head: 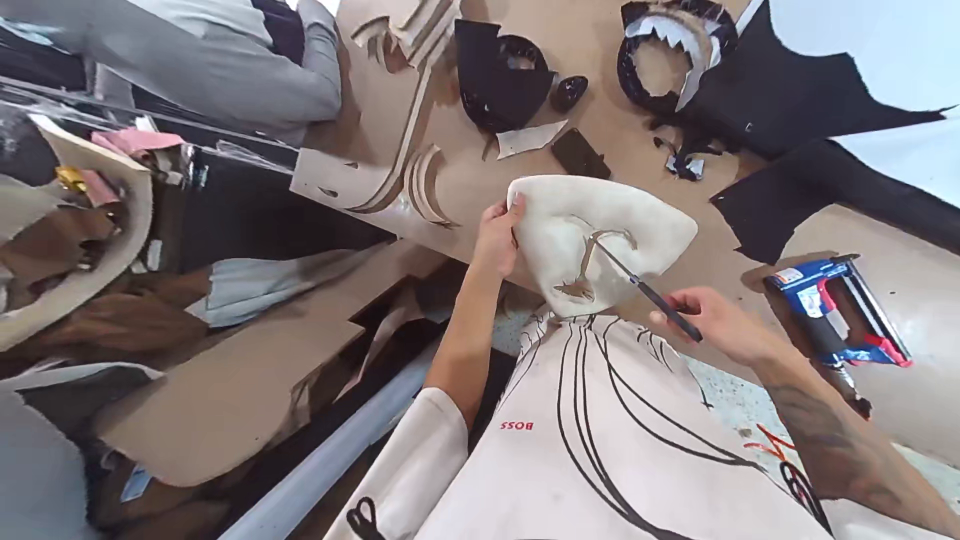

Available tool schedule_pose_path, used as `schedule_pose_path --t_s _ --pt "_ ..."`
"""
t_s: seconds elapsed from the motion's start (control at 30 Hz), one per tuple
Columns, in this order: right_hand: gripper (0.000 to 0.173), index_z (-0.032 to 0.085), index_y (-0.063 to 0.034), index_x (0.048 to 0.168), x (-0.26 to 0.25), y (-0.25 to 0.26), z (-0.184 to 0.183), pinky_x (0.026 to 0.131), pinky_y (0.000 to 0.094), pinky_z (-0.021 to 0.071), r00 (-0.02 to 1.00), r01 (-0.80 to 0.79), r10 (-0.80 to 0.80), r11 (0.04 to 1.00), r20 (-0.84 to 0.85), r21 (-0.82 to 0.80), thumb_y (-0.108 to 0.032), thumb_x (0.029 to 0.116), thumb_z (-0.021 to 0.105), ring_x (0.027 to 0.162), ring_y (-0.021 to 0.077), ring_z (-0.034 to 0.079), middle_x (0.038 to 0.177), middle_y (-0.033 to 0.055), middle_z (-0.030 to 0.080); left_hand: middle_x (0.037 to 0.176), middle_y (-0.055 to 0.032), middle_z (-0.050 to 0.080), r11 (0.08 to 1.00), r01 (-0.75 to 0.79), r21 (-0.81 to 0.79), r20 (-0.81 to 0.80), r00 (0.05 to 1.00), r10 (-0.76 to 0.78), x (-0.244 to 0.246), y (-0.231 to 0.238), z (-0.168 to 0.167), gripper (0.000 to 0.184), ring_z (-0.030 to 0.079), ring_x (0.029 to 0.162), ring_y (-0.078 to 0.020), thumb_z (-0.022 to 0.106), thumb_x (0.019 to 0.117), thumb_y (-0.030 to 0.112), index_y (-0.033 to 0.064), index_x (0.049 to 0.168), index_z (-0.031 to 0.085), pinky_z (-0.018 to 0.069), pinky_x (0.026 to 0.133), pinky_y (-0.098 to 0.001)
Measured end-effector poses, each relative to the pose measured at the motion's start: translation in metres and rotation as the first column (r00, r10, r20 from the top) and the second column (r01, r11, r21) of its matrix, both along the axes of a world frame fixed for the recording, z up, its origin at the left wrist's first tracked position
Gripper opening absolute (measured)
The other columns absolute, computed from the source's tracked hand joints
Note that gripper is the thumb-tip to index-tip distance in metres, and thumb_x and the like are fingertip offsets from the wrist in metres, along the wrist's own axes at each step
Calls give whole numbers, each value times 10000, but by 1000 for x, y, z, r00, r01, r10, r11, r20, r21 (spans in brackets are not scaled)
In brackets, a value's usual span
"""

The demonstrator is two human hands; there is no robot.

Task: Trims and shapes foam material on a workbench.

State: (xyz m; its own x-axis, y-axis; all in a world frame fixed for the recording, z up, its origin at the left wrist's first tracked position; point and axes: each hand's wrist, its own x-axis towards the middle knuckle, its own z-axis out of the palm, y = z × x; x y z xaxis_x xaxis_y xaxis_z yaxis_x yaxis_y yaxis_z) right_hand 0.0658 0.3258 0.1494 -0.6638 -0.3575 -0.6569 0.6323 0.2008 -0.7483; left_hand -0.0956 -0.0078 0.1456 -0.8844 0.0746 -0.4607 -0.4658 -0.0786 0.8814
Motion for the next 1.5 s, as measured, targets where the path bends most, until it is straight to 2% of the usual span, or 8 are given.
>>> schedule_pose_path --t_s 0.37,0.5,0.6,0.7,0.93,1.13,1.3,1.5 --pt "413 655 -97 881 -7 -18 3 461 259 456 999 11 -12 999 45 31 -498 907 749 504 96 525 664 -2 583 1121 -120 733 998 -62 23 8 998 62 7 -6 -4 375 721 1010 -229 545 1068 350 72 1304 631 606 900 -436" --pt "428 649 -96 854 -7 -20 10 439 267 453 996 36 -41 997 77 63 -509 898 755 473 107 516 633 5 571 1055 -159 733 997 -64 29 -48 997 66 9 -4 0 329 733 950 -245 508 1089 234 -22 1265 615 622 864 -441" --pt "469 645 -81 864 -8 -22 13 454 299 502 993 31 -41 996 115 86 -538 901 745 487 137 554 643 29 583 1029 -171 731 998 -52 44 -62 997 54 12 -2 1 316 737 930 -250 495 1092 197 -56 1248 603 627 853 -438" --pt "450 634 -78 884 -8 -24 11 461 306 524 992 46 -56 994 109 96 -514 911 744 492 140 567 663 30 585 1041 -163 731 997 -44 56 -56 997 47 16 -1 -1 311 732 939 -246 513 1086 207 -33 1254 616 622 855 -433" --pt "376 665 -87 964 -5 -16 -5 474 266 486 1000 -8 8 999 -6 44 -452 922 748 534 107 561 722 13 622 1072 -139 734 998 -58 37 -13 998 59 15 -6 4 345 729 965 -233 516 1084 291 29 1280 627 614 879 -439" --pt "422 665 -119 892 -11 -8 -4 547 268 512 994 -30 38 997 -106 74 -522 856 785 601 87 595 722 -16 630 1093 -103 731 999 -1 44 1 1000 1 5 -10 11 347 719 975 -194 515 1082 332 71 1277 635 608 875 -406" --pt "319 664 -92 929 -11 -7 2 488 260 482 997 -54 57 996 -53 72 -401 934 743 549 97 570 715 8 628 1089 -105 731 998 43 38 9 999 -44 1 -12 12 347 721 968 -197 506 1086 332 72 1274 637 610 866 -404" --pt "311 637 -89 915 -7 -9 1 476 257 485 1000 -22 22 999 4 35 -387 966 710 540 105 564 713 15 607 1098 -109 732 998 53 30 33 998 -54 -1 -8 4 359 720 979 -201 514 1083 339 65 1278 641 607 876 -406"
